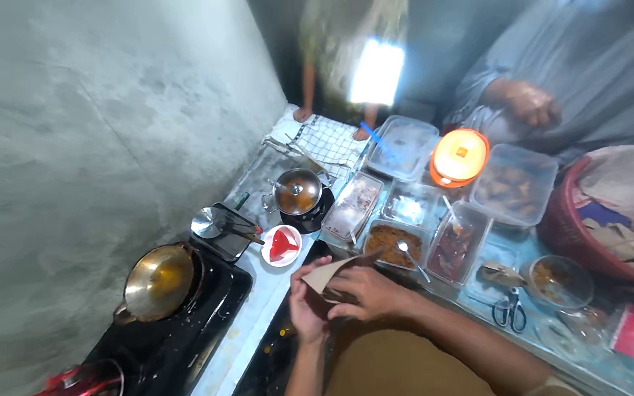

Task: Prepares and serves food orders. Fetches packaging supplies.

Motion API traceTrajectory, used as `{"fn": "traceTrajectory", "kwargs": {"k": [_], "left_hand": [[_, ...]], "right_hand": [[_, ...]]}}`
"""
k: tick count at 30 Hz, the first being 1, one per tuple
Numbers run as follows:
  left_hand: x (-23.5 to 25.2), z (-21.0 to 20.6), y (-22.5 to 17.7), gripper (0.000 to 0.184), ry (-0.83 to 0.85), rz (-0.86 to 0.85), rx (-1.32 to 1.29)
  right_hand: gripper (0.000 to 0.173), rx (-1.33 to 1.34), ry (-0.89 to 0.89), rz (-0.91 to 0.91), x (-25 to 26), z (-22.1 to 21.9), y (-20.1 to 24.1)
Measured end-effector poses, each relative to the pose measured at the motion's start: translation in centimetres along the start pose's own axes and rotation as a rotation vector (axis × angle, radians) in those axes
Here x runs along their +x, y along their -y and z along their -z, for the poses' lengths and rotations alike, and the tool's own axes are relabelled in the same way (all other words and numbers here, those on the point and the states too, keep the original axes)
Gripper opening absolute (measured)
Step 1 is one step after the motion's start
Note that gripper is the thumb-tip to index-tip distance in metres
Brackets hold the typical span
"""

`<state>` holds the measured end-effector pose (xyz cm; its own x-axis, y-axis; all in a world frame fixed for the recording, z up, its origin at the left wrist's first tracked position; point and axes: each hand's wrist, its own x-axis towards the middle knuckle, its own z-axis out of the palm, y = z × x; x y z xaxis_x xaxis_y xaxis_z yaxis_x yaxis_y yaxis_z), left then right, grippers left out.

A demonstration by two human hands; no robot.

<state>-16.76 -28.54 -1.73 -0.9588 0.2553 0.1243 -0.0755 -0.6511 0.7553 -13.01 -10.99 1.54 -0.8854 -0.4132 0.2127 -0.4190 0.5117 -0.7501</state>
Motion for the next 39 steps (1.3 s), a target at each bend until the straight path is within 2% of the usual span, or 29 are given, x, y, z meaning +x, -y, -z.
{"fn": "traceTrajectory", "kwargs": {"k": [3, 4, 6, 8, 10, 12, 14, 15, 17, 19, 22, 25, 32, 35, 39], "left_hand": [[0.7, -1.1, 0.2, 0.067, -0.117, 0.090, -0.054], [0.8, -1.5, 0.4, 0.065, -0.198, 0.160, -0.034], [1.0, -2.3, 0.8, 0.050, -0.364, 0.291, -0.020], [0.9, -2.4, 1.5, 0.041, -0.489, 0.381, 0.006], [0.5, -2.6, 2.2, 0.035, -0.628, 0.474, 0.053], [0.1, -1.8, 2.9, 0.031, -0.701, 0.541, 0.039], [-0.2, -0.9, 3.2, 0.034, -0.768, 0.568, -0.011], [-0.4, -0.3, 3.4, 0.037, -0.802, 0.572, -0.028], [-0.7, 1.1, 3.9, 0.041, -0.845, 0.584, -0.050], [-1.0, 2.4, 4.6, 0.042, -0.861, 0.621, -0.041], [-0.9, 2.1, 4.9, 0.039, -0.865, 0.697, 0.028], [-0.5, 0.2, 4.7, 0.037, -0.852, 0.703, 0.109], [-0.3, -0.4, 5.7, 0.037, -0.874, 0.680, 0.044], [-0.6, 0.1, 5.2, 0.036, -0.887, 0.653, 0.045], [-0.9, 1.1, 5.1, 0.036, -0.909, 0.615, 0.043]], "right_hand": [[0.066, -0.033, 0.134, -0.106, 0.4, -0.4, 0.6], [0.072, -0.042, 0.164, -0.129, 0.5, -0.7, 0.7], [0.080, -0.024, 0.213, -0.151, 0.3, -1.3, 0.4], [0.081, -0.001, 0.249, -0.116, -0.4, -1.7, -0.3], [0.066, 0.043, 0.199, -0.041, -2.1, -1.3, -1.5], [0.033, 0.062, -0.037, -0.053, -5.0, -0.1, -3.5], [0.025, -0.195, -0.191, -0.287, -8.6, 2.0, -6.1], [0.024, -0.344, -0.161, -0.436, -10.2, 3.1, -7.6], [0.034, -0.476, 0.066, -0.655, -12.8, 4.6, -10.6], [0.038, -0.547, 0.190, -0.685, -14.0, 4.5, -12.6], [0.027, -0.617, 0.184, -0.617, -14.1, 3.9, -13.8], [0.030, -0.632, 0.269, -0.605, -13.4, 4.1, -14.0], [0.033, -0.578, 0.430, -0.671, -13.1, 5.4, -14.4], [0.024, -0.372, 0.317, -0.570, -14.0, 6.8, -14.5], [0.025, -0.032, -0.070, -0.538, -13.4, 7.6, -14.5]]}}
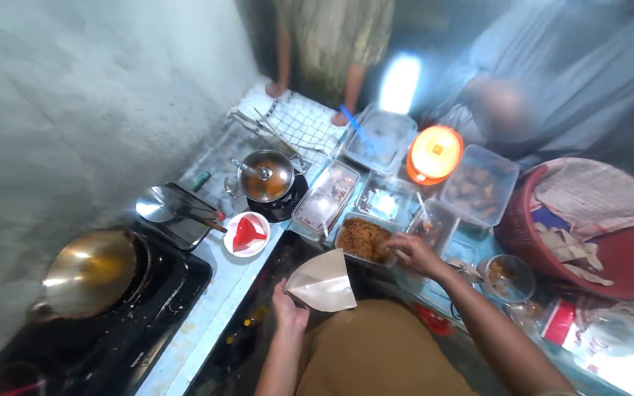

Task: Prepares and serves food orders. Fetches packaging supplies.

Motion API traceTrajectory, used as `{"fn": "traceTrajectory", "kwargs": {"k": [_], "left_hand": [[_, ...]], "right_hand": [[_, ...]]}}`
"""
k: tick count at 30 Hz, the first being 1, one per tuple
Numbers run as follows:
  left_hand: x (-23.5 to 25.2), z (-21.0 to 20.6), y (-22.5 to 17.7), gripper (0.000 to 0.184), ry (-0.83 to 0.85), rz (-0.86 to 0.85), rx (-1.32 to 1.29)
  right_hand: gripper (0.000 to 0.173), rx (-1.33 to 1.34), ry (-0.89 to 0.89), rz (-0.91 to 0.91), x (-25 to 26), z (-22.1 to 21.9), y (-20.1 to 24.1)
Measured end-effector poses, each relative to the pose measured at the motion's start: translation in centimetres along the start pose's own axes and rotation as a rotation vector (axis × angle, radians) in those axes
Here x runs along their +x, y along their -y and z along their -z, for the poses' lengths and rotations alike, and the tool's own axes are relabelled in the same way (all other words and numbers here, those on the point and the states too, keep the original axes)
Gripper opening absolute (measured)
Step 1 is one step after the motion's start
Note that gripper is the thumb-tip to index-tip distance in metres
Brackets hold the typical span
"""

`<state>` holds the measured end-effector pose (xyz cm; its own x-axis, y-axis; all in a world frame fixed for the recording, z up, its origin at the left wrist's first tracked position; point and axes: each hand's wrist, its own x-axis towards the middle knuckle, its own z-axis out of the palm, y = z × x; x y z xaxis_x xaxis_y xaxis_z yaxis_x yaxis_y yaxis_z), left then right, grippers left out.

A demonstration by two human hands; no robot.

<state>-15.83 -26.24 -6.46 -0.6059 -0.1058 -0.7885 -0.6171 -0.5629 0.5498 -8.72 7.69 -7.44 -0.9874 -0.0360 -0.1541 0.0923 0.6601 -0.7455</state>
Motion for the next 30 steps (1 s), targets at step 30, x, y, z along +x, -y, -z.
{"fn": "traceTrajectory", "kwargs": {"k": [30], "left_hand": [[0.7, -5.6, 7.8, 0.042, 0.283, 0.002, 0.509]], "right_hand": [[0.037, 0.287, -0.431, -0.575, 6.5, -6.0, 1.0]]}}
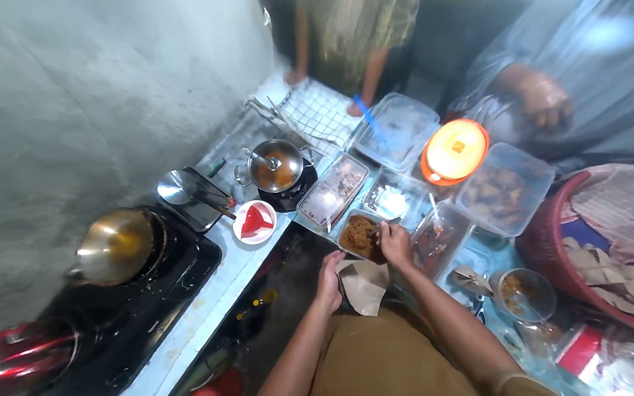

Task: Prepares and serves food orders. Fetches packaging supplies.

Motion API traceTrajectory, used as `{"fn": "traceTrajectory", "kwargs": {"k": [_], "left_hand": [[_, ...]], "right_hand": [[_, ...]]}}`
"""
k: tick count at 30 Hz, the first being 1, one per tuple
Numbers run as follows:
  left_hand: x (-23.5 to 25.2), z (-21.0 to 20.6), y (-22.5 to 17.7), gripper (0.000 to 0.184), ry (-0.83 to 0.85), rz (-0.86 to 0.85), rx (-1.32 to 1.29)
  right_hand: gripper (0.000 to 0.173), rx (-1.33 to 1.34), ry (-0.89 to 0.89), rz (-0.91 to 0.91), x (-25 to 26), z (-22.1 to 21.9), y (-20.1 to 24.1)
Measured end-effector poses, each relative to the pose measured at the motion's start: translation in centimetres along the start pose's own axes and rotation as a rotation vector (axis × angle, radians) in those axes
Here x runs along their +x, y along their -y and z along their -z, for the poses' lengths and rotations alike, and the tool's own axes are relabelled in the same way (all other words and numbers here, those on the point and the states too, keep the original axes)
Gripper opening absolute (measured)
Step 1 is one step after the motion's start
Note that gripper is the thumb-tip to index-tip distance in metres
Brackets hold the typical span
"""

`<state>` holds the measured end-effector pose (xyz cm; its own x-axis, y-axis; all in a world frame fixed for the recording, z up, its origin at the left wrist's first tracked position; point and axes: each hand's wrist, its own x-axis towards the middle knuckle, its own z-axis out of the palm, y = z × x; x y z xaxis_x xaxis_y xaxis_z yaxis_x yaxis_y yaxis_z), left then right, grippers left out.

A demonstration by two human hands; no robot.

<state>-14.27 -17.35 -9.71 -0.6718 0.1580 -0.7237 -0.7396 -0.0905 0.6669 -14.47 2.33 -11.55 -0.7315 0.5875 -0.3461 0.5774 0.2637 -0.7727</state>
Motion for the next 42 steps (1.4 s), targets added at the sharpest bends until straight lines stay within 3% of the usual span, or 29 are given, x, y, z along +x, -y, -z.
{"fn": "traceTrajectory", "kwargs": {"k": [4, 9, 13, 19, 23, 26, 30, 33, 42], "left_hand": [[-0.1, 0.4, 0.0, 0.042, 0.042, -0.004, 0.023], [0.4, 1.3, -0.5, 0.042, 0.093, 0.002, 0.029], [0.5, 2.2, -1.3, 0.042, 0.095, 0.046, -0.055], [0.3, 5.1, -2.8, 0.041, 0.021, 0.017, -0.225], [0.3, 7.8, -3.9, 0.038, -0.047, 0.002, -0.285], [0.9, 8.8, -4.3, 0.040, 0.007, 0.021, -0.260], [1.9, 6.7, -4.4, 0.043, 0.159, 0.081, -0.126], [2.4, 4.3, -4.1, 0.040, 0.159, 0.090, -0.051], [2.8, 4.3, -4.2, 0.039, 0.205, 0.061, 0.052]], "right_hand": [[0.037, 0.037, 0.080, -0.047, -0.1, -1.0, -0.1], [0.036, 0.297, 0.175, -0.223, 0.7, -1.1, 0.0], [0.035, 0.513, 0.050, -0.329, 0.3, -0.8, 0.0], [0.033, 0.809, -0.027, -0.322, -0.7, -1.0, 0.0], [0.032, 0.561, -0.218, -0.192, -1.5, 0.1, 0.6], [0.032, 0.262, -0.331, -0.052, -2.2, 0.6, 0.9], [0.037, -0.012, -0.220, 0.009, -1.8, -1.7, 1.2], [0.042, -0.046, -0.078, -0.106, -0.9, -3.2, 2.2], [0.042, 0.140, -0.009, -0.323, 0.7, -4.5, 1.6]]}}
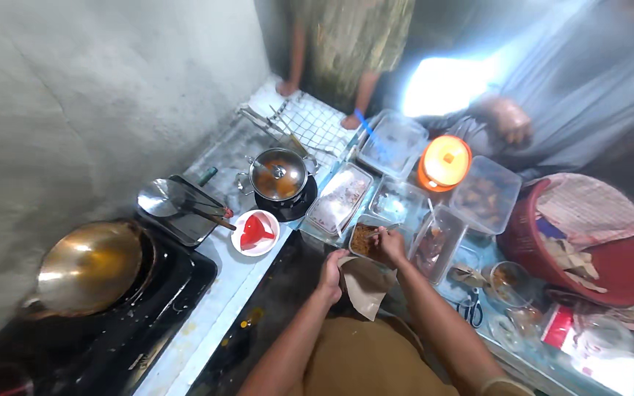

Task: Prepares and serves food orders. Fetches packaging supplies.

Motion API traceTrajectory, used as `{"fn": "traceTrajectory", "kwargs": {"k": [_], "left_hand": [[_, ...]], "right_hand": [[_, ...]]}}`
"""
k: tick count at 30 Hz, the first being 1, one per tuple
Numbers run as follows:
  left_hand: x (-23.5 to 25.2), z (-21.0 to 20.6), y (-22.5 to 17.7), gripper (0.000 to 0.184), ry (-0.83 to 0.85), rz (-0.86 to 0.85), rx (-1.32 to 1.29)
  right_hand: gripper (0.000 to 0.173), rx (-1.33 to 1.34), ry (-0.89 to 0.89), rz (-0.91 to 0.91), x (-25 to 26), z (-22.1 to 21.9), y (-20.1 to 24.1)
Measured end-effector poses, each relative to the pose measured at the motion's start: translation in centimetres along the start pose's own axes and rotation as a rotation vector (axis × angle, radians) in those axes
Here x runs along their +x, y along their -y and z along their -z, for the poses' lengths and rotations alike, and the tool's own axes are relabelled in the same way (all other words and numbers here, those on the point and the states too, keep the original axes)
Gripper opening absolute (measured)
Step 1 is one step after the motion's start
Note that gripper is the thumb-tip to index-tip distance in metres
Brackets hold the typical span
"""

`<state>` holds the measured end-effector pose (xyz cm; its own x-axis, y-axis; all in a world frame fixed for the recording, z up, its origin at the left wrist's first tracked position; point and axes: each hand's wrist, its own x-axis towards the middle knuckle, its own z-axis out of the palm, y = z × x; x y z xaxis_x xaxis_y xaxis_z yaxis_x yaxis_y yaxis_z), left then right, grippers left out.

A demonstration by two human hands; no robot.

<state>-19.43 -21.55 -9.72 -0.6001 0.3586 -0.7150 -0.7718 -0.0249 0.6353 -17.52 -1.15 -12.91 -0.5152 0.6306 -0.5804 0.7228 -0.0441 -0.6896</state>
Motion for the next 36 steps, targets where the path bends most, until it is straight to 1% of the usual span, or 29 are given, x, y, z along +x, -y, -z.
{"fn": "traceTrajectory", "kwargs": {"k": [2, 7, 13, 17, 19, 21, 23, 25, 28, 31, 33, 36], "left_hand": [[-0.2, 0.0, -0.1, 0.038, 0.005, -0.001, 0.007], [-0.5, -0.1, -0.5, 0.039, 0.015, 0.010, 0.012], [-0.4, 0.3, -0.3, 0.041, 0.031, 0.021, -0.049], [-0.6, 0.6, -0.4, 0.042, 0.015, 0.036, -0.144], [-1.0, 0.9, -0.5, 0.041, -0.018, 0.021, -0.207], [-1.8, 1.1, -1.0, 0.036, -0.130, -0.002, -0.271], [-2.8, 1.5, -1.7, 0.030, -0.238, -0.063, -0.324], [-3.4, 2.2, -2.5, 0.024, -0.316, -0.191, -0.377], [-3.2, 3.1, -4.1, 0.023, -0.372, -0.448, -0.423], [-2.2, 1.9, -6.1, 0.021, -0.403, -0.643, -0.422], [-1.6, 0.4, -7.0, 0.019, -0.401, -0.716, -0.378], [-0.4, -2.1, -7.1, 0.017, -0.399, -0.725, -0.308]], "right_hand": [[0.044, 0.058, 0.001, -0.038, 0.4, 0.3, -0.2], [0.044, 0.317, -0.047, -0.097, 0.0, 0.3, -1.0], [0.046, 0.412, -0.070, -0.161, -0.9, 1.2, -0.9], [0.042, 0.672, -0.090, -0.147, -1.7, 1.6, -1.0], [0.039, 0.771, -0.098, -0.151, -2.3, 2.0, -0.7], [0.035, 0.831, -0.115, -0.161, -2.8, 2.5, -0.5], [0.033, 0.867, -0.137, -0.146, -3.2, 3.3, -0.2], [0.032, 0.886, -0.165, -0.122, -3.7, 4.1, 0.2], [0.031, 0.896, -0.193, -0.081, -4.4, 5.4, 0.7], [0.031, 0.897, -0.213, -0.042, -5.0, 6.4, 0.9], [0.032, 0.897, -0.219, -0.021, -5.5, 6.9, 1.1], [0.033, 0.881, -0.229, -0.003, -6.7, 7.1, 2.1]]}}
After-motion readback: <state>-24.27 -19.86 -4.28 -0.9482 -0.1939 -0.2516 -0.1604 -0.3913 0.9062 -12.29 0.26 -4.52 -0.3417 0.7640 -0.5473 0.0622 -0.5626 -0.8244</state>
